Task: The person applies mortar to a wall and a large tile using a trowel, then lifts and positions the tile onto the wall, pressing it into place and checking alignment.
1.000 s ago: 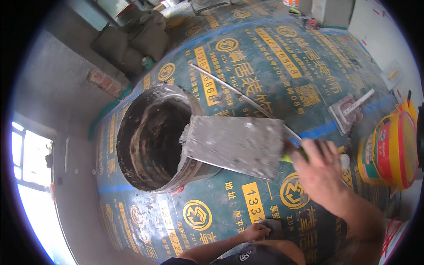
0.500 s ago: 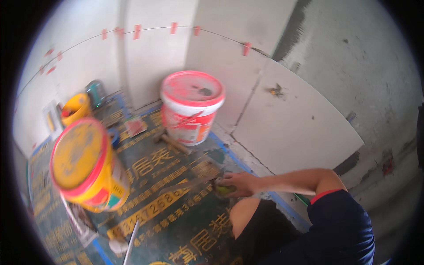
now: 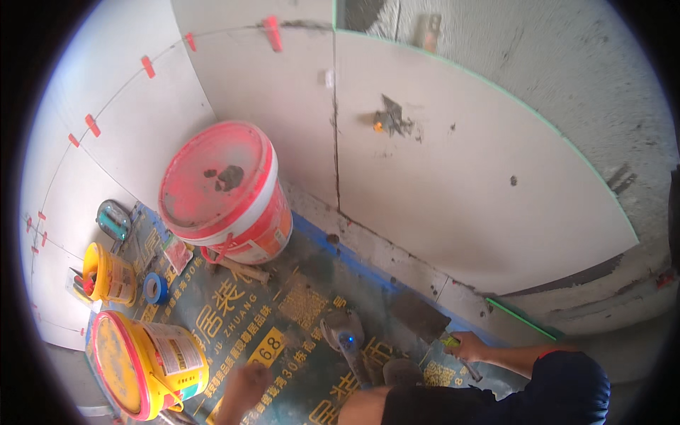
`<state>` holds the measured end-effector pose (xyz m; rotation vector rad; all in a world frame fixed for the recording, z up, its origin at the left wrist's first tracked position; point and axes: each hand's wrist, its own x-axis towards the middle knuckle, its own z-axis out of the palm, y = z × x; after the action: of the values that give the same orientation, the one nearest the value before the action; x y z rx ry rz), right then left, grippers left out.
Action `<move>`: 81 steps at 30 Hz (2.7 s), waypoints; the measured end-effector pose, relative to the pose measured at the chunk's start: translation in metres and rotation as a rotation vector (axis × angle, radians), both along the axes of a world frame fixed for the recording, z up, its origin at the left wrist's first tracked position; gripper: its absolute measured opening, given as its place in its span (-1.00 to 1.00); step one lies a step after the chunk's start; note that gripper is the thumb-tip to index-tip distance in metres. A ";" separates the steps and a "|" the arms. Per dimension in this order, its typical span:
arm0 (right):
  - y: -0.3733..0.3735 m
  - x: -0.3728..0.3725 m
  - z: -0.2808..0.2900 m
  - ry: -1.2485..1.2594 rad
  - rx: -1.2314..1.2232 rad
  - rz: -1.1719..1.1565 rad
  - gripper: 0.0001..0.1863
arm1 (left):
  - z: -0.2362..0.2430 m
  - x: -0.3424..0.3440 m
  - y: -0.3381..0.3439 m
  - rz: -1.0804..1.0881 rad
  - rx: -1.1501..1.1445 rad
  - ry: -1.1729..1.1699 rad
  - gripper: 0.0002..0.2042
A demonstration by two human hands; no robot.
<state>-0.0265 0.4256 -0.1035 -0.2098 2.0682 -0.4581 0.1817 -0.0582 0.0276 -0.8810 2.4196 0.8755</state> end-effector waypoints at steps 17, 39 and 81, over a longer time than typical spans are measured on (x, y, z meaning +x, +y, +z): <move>-0.005 -0.009 -0.025 -0.012 0.072 0.144 -0.31 | 0.097 -0.357 0.057 -0.037 -0.156 1.239 -0.54; 0.020 0.057 0.007 0.495 -0.098 -0.509 -0.60 | 0.143 -0.419 0.061 -0.054 0.002 1.302 -0.28; -0.014 -0.008 -0.034 0.547 -0.173 -0.144 -0.63 | -0.089 -0.425 0.157 0.660 0.771 0.886 -0.24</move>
<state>-0.0349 0.4117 -0.1373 -0.3169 2.5896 -0.7311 -0.2429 0.0986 -0.0614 -1.0998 1.9761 2.6657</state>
